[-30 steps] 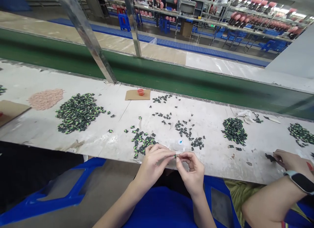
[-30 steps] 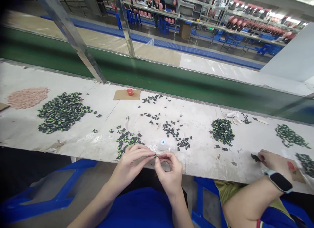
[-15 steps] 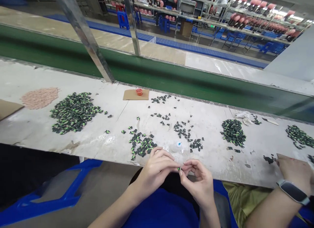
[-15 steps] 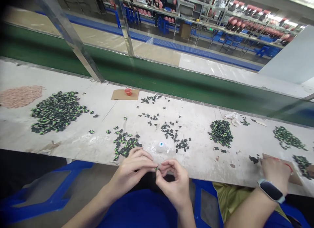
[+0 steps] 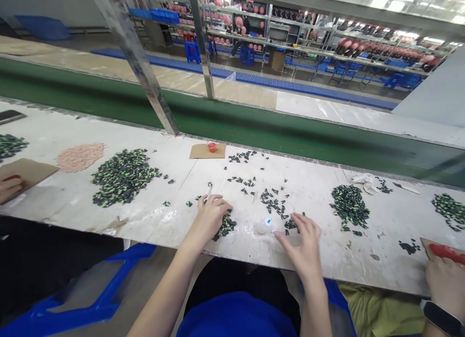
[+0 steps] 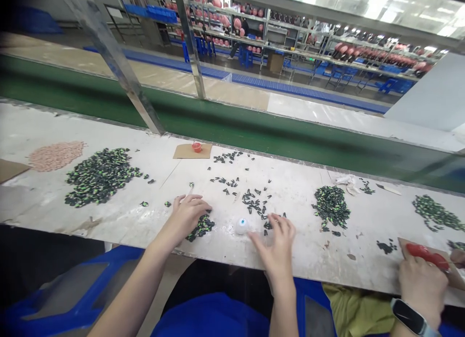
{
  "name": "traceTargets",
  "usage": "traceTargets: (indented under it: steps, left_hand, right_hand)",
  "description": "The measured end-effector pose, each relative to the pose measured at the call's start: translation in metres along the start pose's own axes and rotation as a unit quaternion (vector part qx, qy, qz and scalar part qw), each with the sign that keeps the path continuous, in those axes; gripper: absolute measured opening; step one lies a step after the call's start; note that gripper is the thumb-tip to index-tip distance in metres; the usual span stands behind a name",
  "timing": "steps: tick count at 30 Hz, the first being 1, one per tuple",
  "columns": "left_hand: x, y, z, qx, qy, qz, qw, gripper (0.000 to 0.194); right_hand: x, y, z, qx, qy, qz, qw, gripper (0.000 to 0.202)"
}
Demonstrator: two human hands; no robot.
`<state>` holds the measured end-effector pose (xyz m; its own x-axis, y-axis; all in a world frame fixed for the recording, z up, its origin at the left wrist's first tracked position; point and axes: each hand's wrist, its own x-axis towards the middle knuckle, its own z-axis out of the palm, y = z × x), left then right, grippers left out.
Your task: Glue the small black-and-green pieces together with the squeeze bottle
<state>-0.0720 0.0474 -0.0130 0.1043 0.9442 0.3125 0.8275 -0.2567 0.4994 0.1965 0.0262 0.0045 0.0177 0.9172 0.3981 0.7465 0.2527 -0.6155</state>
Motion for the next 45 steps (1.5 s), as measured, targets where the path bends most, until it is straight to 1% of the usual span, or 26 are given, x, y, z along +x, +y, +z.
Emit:
traceTargets:
  steps: [2, 3, 6, 7, 9, 12, 14, 16, 19, 22, 24, 26, 31, 34, 39, 45]
  left_hand:
    - [0.003, -0.001, 0.000, 0.010, -0.024, 0.006, 1.000, 0.028]
    - [0.004, -0.001, -0.001, 0.011, -0.033, 0.011, 0.999, 0.027]
    - [0.007, 0.002, -0.003, 0.004, -0.040, 0.031, 0.999, 0.027]
    - [0.007, 0.005, -0.002, 0.000, -0.039, 0.038, 0.999, 0.027]
    - [0.003, 0.011, 0.002, -0.016, -0.041, 0.053, 0.998, 0.026]
    - [-0.007, 0.023, 0.013, -0.050, -0.062, 0.076, 0.994, 0.020]
    - [-0.016, 0.031, 0.022, -0.066, -0.067, 0.084, 0.992, 0.018]
    - [-0.022, 0.037, 0.031, -0.070, -0.056, 0.080, 0.993, 0.017]
    - [-0.025, 0.044, 0.038, -0.058, -0.019, 0.056, 0.997, 0.016]
    - [-0.024, 0.047, 0.038, -0.051, 0.011, 0.028, 0.998, 0.011]
    - [-0.024, 0.049, 0.035, -0.058, 0.007, 0.020, 0.998, 0.011]
    - [-0.025, 0.051, 0.033, -0.070, -0.006, 0.015, 0.997, 0.014]
    - [-0.028, 0.053, 0.031, -0.087, -0.016, -0.004, 0.996, 0.016]
    - [-0.027, 0.053, 0.032, -0.094, -0.018, -0.021, 0.995, 0.015]
    - [-0.025, 0.053, 0.032, -0.105, -0.026, -0.053, 0.993, 0.013]
    - [-0.023, 0.051, 0.030, -0.111, -0.031, -0.065, 0.991, 0.011]
  right_hand:
    - [-0.005, -0.009, 0.021, 0.018, -0.053, -0.037, 0.998, 0.055]
    - [-0.007, -0.013, 0.029, 0.024, -0.063, -0.046, 0.997, 0.049]
    - [-0.008, -0.022, 0.042, 0.051, -0.058, -0.031, 0.997, 0.025]
    - [-0.008, -0.025, 0.043, 0.069, -0.050, -0.019, 0.996, 0.020]
    - [-0.007, -0.029, 0.040, 0.123, -0.045, 0.015, 0.991, 0.019]
    - [-0.008, -0.034, 0.028, 0.214, -0.080, 0.088, 0.969, 0.022]
    - [-0.010, -0.035, 0.021, 0.258, -0.091, 0.118, 0.954, 0.024]
    - [-0.011, -0.035, 0.015, 0.294, -0.068, 0.129, 0.945, 0.026]
    - [-0.012, -0.030, 0.014, 0.351, 0.001, 0.165, 0.921, 0.030]
    - [-0.012, -0.024, 0.017, 0.406, 0.084, 0.226, 0.882, 0.034]
    - [-0.012, -0.022, 0.019, 0.418, 0.111, 0.258, 0.864, 0.037]
    - [-0.012, -0.021, 0.021, 0.400, 0.111, 0.273, 0.868, 0.038]
    - [-0.016, -0.026, 0.025, 0.307, 0.090, 0.237, 0.917, 0.036]
    - [-0.018, -0.028, 0.029, 0.267, 0.060, 0.225, 0.935, 0.035]
    - [-0.018, -0.028, 0.034, 0.248, 0.044, 0.229, 0.940, 0.035]
    - [-0.015, -0.029, 0.035, 0.243, 0.034, 0.231, 0.942, 0.037]
